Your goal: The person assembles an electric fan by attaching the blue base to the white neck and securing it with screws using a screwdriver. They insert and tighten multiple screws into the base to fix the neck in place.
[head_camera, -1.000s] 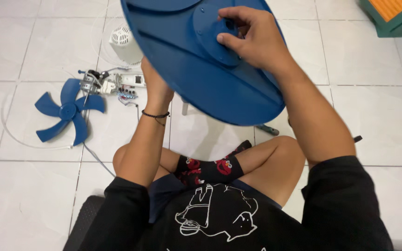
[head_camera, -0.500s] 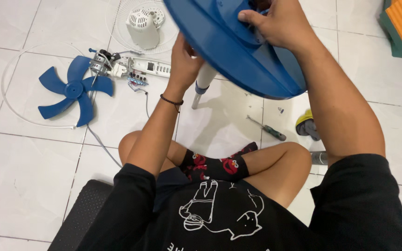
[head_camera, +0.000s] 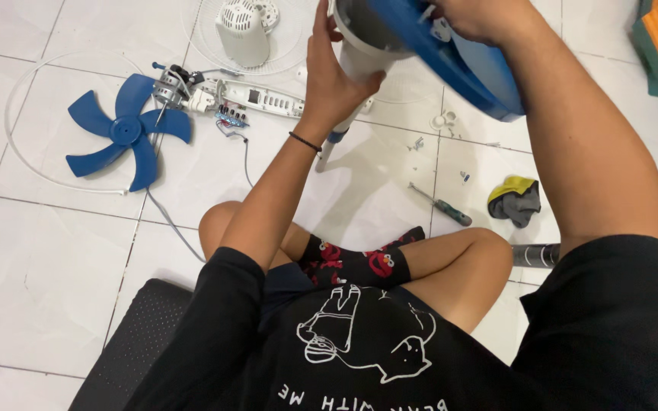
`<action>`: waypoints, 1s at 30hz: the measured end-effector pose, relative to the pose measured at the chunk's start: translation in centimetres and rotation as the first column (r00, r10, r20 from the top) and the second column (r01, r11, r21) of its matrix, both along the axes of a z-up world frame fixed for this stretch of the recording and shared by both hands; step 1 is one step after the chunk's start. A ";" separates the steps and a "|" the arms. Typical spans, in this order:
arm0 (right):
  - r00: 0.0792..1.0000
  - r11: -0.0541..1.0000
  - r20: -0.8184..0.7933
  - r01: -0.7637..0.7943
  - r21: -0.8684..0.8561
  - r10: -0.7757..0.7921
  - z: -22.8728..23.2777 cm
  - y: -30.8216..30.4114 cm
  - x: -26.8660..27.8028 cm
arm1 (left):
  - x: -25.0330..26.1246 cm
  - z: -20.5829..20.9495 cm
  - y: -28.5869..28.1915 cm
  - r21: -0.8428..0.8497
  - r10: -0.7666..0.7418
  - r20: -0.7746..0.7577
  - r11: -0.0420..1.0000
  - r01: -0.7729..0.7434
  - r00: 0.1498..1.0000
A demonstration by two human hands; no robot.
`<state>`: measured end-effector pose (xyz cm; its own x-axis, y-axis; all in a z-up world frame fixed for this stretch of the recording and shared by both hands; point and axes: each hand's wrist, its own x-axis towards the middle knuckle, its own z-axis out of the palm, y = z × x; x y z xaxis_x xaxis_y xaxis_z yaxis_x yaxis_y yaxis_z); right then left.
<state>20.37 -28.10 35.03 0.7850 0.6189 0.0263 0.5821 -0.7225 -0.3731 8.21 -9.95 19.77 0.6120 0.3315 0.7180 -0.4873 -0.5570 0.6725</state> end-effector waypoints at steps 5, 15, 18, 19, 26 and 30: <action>0.991 0.963 -0.068 -0.096 0.251 0.116 -1.4 0.5 0.2 | 0.1 -0.5 0.7 -0.190 -0.300 -0.121 0.943 0.274 0.946; 0.985 0.895 0.003 -0.159 0.416 0.173 -6.0 2.7 -2.8 | 4.5 -12.3 1.2 0.086 -0.110 -0.721 0.966 0.245 0.684; 0.973 0.857 -0.210 0.029 0.515 0.093 -6.5 0.3 -1.8 | 2.5 -17.7 0.6 0.202 -0.007 -0.874 0.904 0.376 0.487; 0.968 0.832 -0.241 0.078 0.549 0.068 -6.6 -0.8 -1.2 | 1.1 -19.7 0.2 0.236 0.043 -0.889 0.896 0.377 0.455; 0.965 0.620 -0.258 0.230 0.750 -0.047 -7.8 -11.2 -1.0 | -4.4 -31.4 -2.1 0.403 0.225 -0.823 0.879 0.257 0.522; 0.964 0.529 -0.253 0.254 0.810 -0.076 -8.0 -14.7 -2.4 | -4.6 -31.0 -1.1 0.357 0.223 -0.880 0.893 0.274 0.419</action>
